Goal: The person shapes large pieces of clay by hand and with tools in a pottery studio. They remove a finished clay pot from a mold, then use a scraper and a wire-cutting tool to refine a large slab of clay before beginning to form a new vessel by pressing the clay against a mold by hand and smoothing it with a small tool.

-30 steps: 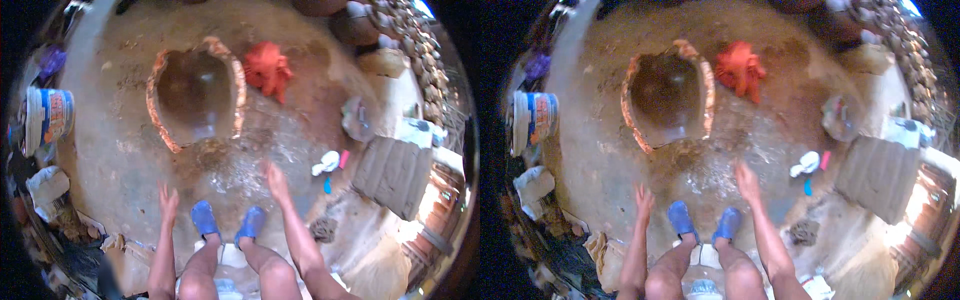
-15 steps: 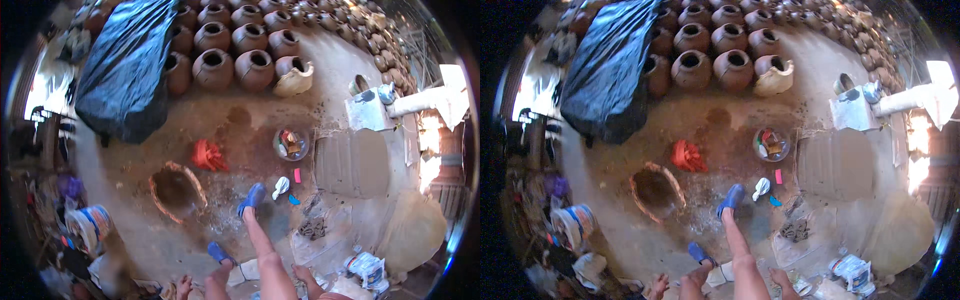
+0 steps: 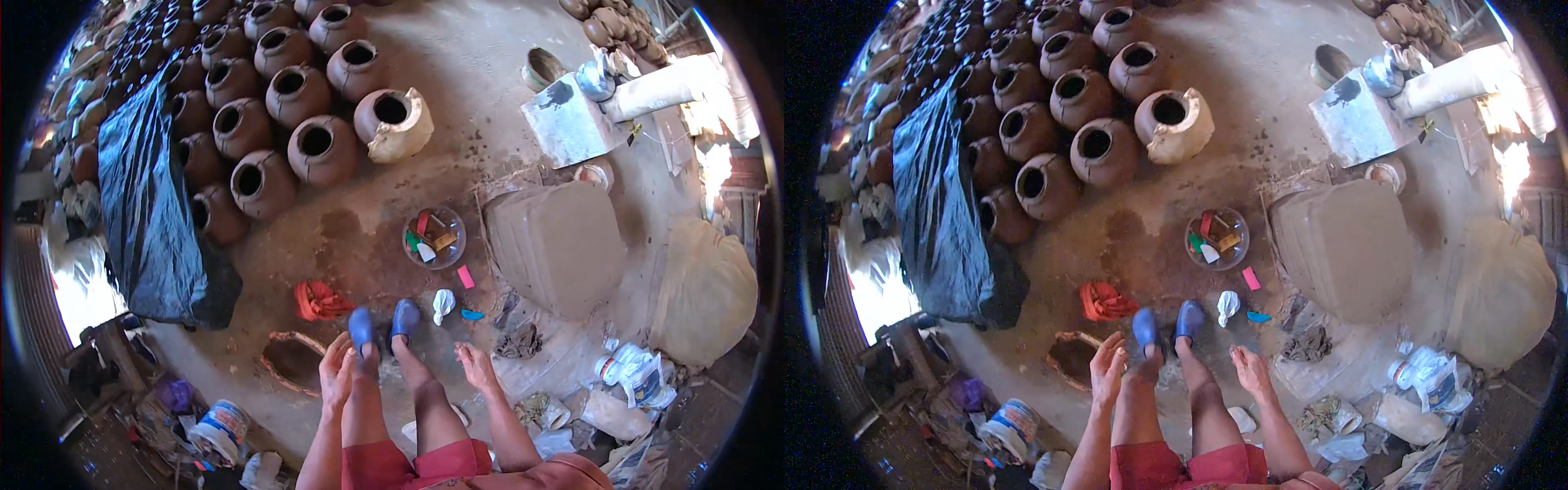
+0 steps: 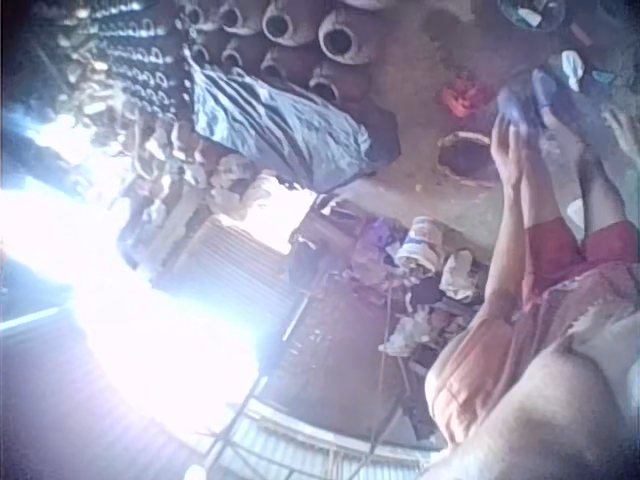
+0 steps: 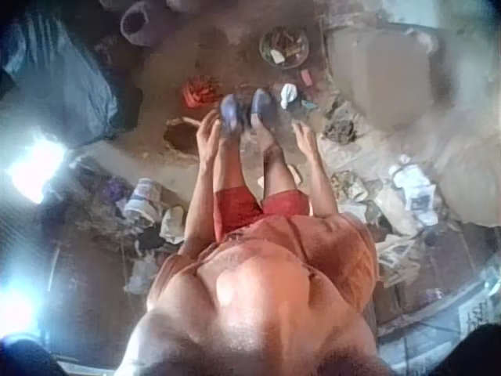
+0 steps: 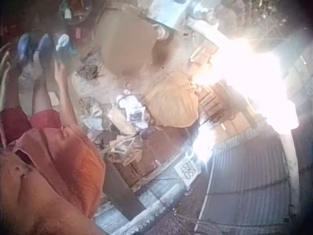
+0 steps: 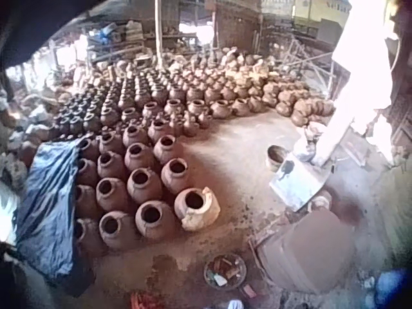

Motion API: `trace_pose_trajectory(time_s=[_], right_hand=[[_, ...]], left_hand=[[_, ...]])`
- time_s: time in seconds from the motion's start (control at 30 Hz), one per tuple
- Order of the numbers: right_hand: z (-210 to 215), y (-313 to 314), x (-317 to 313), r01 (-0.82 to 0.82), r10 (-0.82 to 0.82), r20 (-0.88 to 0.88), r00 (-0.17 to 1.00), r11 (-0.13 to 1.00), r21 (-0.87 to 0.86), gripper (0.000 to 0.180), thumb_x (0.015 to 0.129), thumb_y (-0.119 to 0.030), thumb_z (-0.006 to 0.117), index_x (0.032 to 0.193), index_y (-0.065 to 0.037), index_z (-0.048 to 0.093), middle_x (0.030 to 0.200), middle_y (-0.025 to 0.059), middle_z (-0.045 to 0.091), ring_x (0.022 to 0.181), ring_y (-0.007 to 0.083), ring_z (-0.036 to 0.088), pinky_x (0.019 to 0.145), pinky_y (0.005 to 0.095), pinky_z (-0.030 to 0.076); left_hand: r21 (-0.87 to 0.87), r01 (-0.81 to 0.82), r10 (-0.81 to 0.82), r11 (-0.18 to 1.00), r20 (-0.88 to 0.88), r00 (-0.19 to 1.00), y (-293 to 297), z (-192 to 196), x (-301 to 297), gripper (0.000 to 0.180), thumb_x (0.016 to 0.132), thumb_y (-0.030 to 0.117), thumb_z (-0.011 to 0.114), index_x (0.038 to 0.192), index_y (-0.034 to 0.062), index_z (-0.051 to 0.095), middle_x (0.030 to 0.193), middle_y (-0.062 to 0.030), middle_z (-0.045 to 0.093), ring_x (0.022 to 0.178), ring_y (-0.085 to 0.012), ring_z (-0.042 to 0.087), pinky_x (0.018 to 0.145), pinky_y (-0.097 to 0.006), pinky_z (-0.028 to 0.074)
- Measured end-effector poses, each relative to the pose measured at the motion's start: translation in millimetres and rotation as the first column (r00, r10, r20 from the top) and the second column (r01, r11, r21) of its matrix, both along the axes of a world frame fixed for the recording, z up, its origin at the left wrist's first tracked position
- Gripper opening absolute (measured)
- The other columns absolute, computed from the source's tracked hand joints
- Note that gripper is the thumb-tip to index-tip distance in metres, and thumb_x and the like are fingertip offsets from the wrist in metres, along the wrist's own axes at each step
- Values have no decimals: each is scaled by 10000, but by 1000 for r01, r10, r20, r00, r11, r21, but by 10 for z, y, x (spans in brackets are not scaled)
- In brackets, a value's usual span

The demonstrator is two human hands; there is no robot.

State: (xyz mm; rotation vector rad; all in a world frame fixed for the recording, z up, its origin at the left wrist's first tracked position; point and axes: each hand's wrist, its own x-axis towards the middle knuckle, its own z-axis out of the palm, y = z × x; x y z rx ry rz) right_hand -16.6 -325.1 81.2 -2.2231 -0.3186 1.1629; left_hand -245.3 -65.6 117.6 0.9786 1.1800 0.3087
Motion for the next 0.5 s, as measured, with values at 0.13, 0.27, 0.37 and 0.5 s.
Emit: trace_pose_trajectory(time_s=[0.13, 0.27, 0.37, 0.5], right_hand=[[-83, -28, 204, -8, 3, -37, 999, 994, -111, 479, 1076, -435, 486, 1054, -2, 691, 897, 183, 742, 849, 336, 735, 780, 447, 547], [-172, 232, 432, 84, -106, -89, 990, 972, -220, 564, 1067, -479, 459, 1232, 10, 685, 1028, 168, 769, 843, 235, 745, 764, 365, 576], [-327, 817, 847, 135, -145, -29, 989, 965, -224, 560, 1064, -491, 465, 1232, -8, 693, 1037, 152, 766, 840, 212, 731, 746, 353, 572], [-539, 1740, 1484, 191, -187, 46, 981, 978, -90, 549, 1078, -471, 450, 1260, -11, 688, 1108, 138, 755, 910, 200, 715, 755, 354, 572]], left_hand=[[-46, 42, -42, 998, -2, 999, 408, 75, 482, 438, 1034, 190, 649, 1410, -20, 571, 1343, -110, 641, 1226, -189, 610, 967, -336, 519], [-98, 31, -42, 995, -106, 993, 993, 45, 893, 401, 1033, 244, 653, 1337, -15, 616, 1259, -84, 675, 1140, -169, 646, 956, -347, 529], [-118, 18, -23, 993, -43, 999, 1419, -272, 1140, 398, 1027, 217, 663, 1337, -29, 625, 1194, -73, 687, 1025, -134, 625, 912, -294, 507], [-137, 189, -198, 972, -54, 979, 1968, -298, 1617, 399, 1033, 215, 647, 1343, -36, 620, 1191, -72, 693, 1062, -147, 632, 946, -287, 495]])
